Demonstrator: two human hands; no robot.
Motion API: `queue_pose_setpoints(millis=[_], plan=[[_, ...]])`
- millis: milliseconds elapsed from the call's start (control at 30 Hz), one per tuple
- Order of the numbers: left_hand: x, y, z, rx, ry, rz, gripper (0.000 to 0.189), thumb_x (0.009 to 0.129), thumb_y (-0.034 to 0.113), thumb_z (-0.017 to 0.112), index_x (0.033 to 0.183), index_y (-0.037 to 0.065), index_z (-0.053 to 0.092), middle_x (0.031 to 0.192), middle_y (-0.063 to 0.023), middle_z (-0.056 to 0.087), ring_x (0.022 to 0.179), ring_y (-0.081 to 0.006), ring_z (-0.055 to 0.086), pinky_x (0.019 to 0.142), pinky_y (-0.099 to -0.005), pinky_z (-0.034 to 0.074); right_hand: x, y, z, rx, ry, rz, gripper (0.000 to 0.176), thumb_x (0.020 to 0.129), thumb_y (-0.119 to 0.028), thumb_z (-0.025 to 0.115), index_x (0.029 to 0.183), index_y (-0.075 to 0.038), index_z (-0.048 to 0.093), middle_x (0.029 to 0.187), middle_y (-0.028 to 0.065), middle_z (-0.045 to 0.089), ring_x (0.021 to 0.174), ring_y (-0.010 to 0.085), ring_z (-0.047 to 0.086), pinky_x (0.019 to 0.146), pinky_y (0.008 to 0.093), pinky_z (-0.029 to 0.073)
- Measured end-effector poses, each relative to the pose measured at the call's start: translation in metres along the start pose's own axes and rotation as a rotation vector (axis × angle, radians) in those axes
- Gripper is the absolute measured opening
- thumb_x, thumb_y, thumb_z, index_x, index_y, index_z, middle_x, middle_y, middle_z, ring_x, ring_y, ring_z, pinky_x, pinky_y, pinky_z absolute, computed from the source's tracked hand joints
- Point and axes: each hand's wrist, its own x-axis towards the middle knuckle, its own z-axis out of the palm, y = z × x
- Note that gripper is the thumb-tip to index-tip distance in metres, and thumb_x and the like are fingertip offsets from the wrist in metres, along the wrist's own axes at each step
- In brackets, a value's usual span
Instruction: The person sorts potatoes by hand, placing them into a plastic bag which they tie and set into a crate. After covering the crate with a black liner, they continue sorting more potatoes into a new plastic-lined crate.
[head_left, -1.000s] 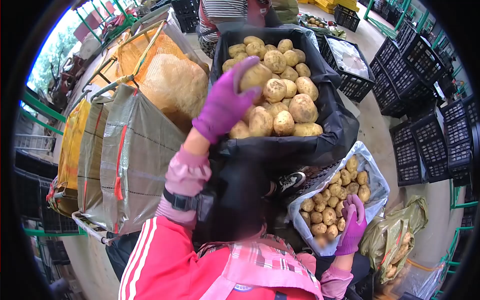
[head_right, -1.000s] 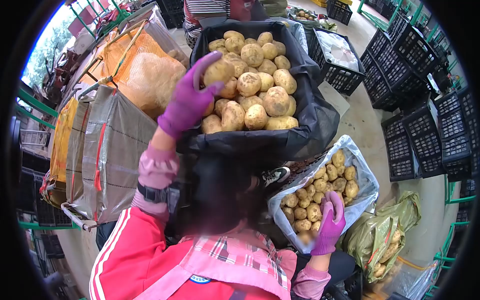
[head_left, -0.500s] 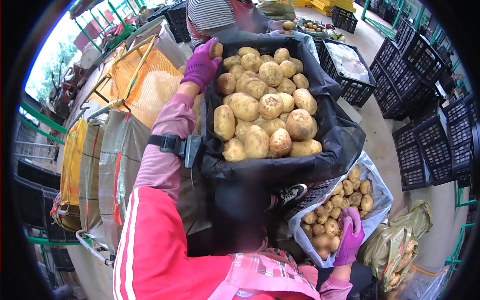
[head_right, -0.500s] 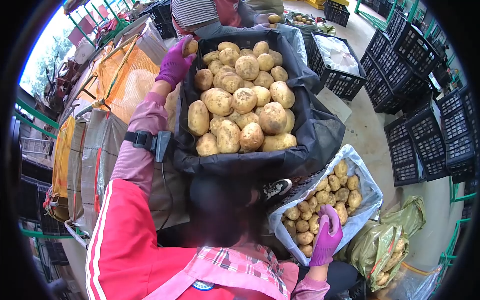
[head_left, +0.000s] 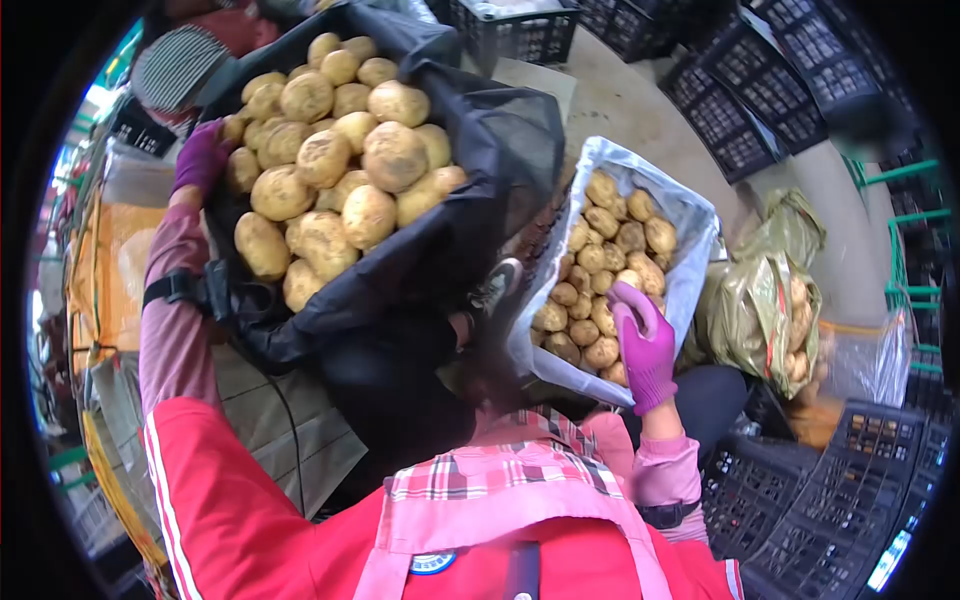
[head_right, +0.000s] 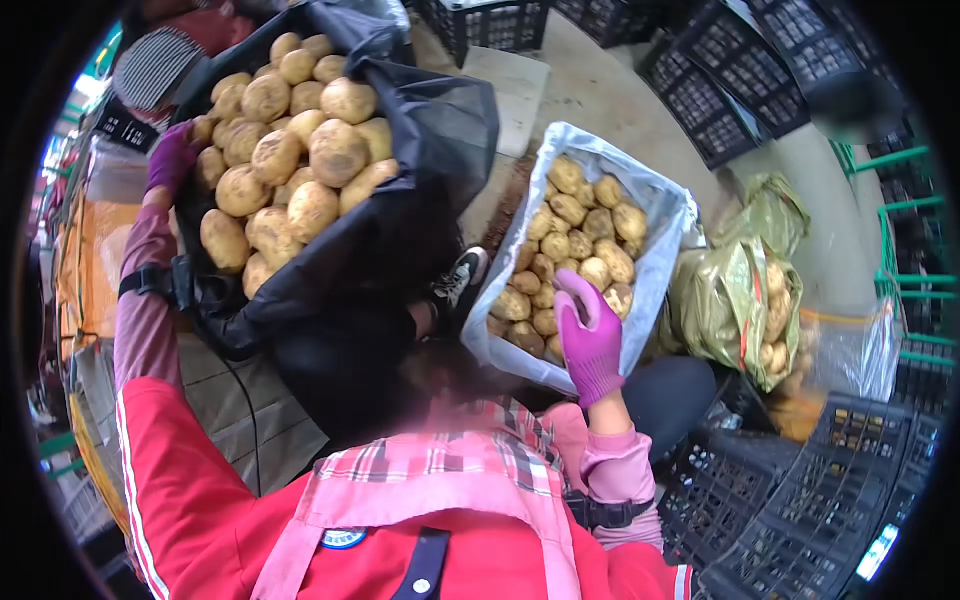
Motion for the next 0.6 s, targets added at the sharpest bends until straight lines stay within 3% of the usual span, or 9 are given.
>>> queue_pose_setpoints(millis=[100,167,233,300,333,367,467,500,600], plan=[[0.008,-0.029,0.010,0.015,-0.014,0.013,0.053,0.085,0.025,0.067,0.133,0.006,0.055,0.123,-0.0185,0.063,0.120,-0.0359,0.057,0.102,-0.0409,0.045,-0.007,0.015,-0.008,-0.021,0.017,-0.033,0.031,0.095,-0.012,0.060,0.123,0.002,0.060,0.115,0.0127,0.067,0.108,0.0192,0.064,0.093,0.0298,0.050],[0.013,-0.025,-0.004,0.018,-0.159,-0.047,0.056,0.087,0.029,0.066,0.135,0.004,0.053,0.127,-0.0207,0.061,0.121,-0.0358,0.056,0.104,-0.0402,0.043,-0.010,0.039,-0.025,-0.052,0.045,0.033,0.032,0.094,-0.012,0.062,0.123,0.001,0.061,0.114,0.0124,0.068,0.106,0.0185,0.065,0.092,0.0298,0.051],[0.010,-0.025,0.005,-0.090,-0.130,-0.058,0.056,0.091,0.032,0.064,0.135,0.000,0.051,0.130,-0.0233,0.059,0.123,-0.0346,0.056,0.104,-0.0391,0.043,-0.006,0.076,-0.044,-0.018,0.076,0.096,0.032,0.093,-0.012,0.063,0.122,0.001,0.062,0.113,0.0124,0.068,0.104,0.0182,0.066,0.091,0.0296,0.051],[-0.014,0.010,-0.017,-0.225,-0.094,-0.024,0.057,0.092,0.033,0.064,0.135,-0.002,0.051,0.130,-0.0235,0.059,0.123,-0.0327,0.056,0.103,-0.0380,0.043,0.009,0.112,-0.064,-0.200,0.081,0.135,0.032,0.092,-0.017,0.065,0.119,0.001,0.064,0.110,0.0119,0.069,0.103,0.0171,0.065,0.091,0.0292,0.050],[-0.038,0.065,-0.053,-0.380,-0.185,-0.170,0.057,0.093,0.035,0.064,0.134,-0.004,0.052,0.128,-0.0229,0.061,0.123,-0.0301,0.057,0.103,-0.0367,0.043,0.022,0.124,-0.069,-0.289,0.062,0.167,0.035,0.091,-0.020,0.067,0.119,0.000,0.063,0.109,0.0129,0.069,0.101,0.0183,0.066,0.090,0.0301,0.050],[-0.060,0.083,-0.062,-0.398,-0.149,-0.157,0.058,0.093,0.035,0.064,0.133,-0.004,0.052,0.128,-0.0231,0.061,0.123,-0.0298,0.057,0.103,-0.0367,0.043,0.034,0.131,-0.070,-0.379,0.042,0.198,0.038,0.089,-0.024,0.068,0.120,-0.001,0.063,0.108,0.0139,0.069,0.099,0.0195,0.067,0.090,0.0309,0.051],[-0.105,0.099,-0.059,-0.390,-0.051,-0.178,0.057,0.093,0.035,0.063,0.133,-0.005,0.052,0.130,-0.0239,0.059,0.124,-0.0305,0.056,0.103,-0.0375,0.043,0.080,0.143,-0.049,-0.388,-0.001,0.116,0.045,0.087,-0.028,0.070,0.122,-0.002,0.061,0.108,0.0165,0.069,0.097,0.0230,0.067,0.089,0.0327,0.051],[-0.125,0.090,-0.053,-0.329,-0.023,-0.231,0.056,0.094,0.034,0.062,0.133,-0.005,0.052,0.131,-0.0244,0.058,0.124,-0.0319,0.055,0.104,-0.0384,0.043,0.098,0.141,-0.039,-0.353,-0.039,0.195,0.051,0.085,-0.029,0.071,0.129,-0.005,0.056,0.111,0.0171,0.068,0.084,0.0221,0.066,0.078,0.0333,0.053],[-0.178,0.139,-0.064,-0.296,0.111,-0.320,0.052,0.094,0.026,0.060,0.137,-0.002,0.048,0.134,-0.0246,0.055,0.126,-0.0368,0.051,0.107,-0.0416,0.039,0.161,0.207,-0.010,-0.555,-0.083,0.062,0.063,0.082,-0.036,0.069,0.133,-0.003,0.053,0.131,0.0235,0.058,0.124,0.0357,0.054,0.105,0.0397,0.042]])
